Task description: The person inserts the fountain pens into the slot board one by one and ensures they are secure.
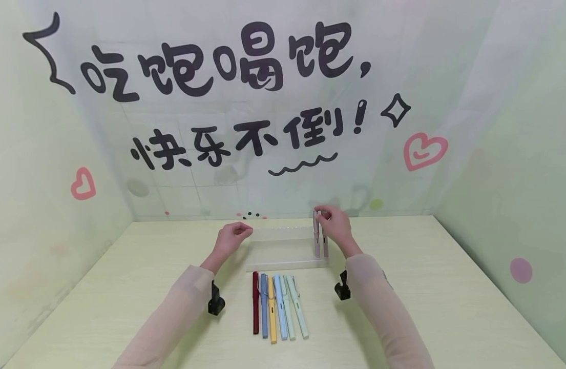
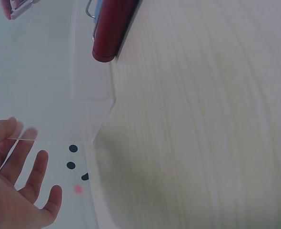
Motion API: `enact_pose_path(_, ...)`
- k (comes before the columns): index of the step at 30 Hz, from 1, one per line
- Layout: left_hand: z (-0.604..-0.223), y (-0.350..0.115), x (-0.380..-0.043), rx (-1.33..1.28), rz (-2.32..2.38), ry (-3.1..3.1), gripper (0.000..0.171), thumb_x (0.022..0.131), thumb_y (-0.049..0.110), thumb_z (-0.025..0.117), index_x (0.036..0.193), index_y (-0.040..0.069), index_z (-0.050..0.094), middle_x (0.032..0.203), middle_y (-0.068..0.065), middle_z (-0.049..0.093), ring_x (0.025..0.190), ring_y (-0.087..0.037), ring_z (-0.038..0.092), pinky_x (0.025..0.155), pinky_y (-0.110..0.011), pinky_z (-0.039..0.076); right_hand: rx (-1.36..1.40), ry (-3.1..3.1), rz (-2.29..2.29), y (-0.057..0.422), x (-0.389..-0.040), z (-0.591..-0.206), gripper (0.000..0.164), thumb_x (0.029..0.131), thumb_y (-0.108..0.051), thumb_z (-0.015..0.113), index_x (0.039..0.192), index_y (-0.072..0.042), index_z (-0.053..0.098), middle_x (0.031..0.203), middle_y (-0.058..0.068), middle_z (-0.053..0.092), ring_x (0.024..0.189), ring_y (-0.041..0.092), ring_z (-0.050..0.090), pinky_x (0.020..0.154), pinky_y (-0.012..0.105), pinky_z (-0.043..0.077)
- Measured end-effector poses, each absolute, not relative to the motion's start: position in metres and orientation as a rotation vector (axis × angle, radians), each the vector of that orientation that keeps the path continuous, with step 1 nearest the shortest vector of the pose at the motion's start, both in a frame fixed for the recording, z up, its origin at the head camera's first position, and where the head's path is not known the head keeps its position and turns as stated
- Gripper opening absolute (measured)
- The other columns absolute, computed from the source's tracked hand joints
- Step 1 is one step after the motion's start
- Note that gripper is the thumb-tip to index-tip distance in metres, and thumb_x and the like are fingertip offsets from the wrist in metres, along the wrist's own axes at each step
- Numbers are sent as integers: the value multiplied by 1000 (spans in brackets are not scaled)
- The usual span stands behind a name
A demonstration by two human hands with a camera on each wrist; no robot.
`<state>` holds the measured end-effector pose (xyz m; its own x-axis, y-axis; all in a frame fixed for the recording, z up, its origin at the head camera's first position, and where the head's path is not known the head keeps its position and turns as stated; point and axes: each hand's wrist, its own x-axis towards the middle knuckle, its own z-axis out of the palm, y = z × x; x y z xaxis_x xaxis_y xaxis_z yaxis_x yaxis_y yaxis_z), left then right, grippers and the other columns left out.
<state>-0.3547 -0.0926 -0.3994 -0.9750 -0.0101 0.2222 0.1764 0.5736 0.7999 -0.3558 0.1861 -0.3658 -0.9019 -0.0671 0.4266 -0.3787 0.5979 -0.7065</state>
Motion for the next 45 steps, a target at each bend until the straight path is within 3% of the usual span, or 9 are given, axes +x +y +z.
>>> enact_pose_path(45,-401,-93,-355,-137,-1378,-2596,14,85,17,60,91,6,66,88,-5,64,85,-20,59,71,-33,47,290,-2510,1059,185,-357,-366,25,82,-4,54,105,-4,64,64,6,53,47,14,38,40,25,30)
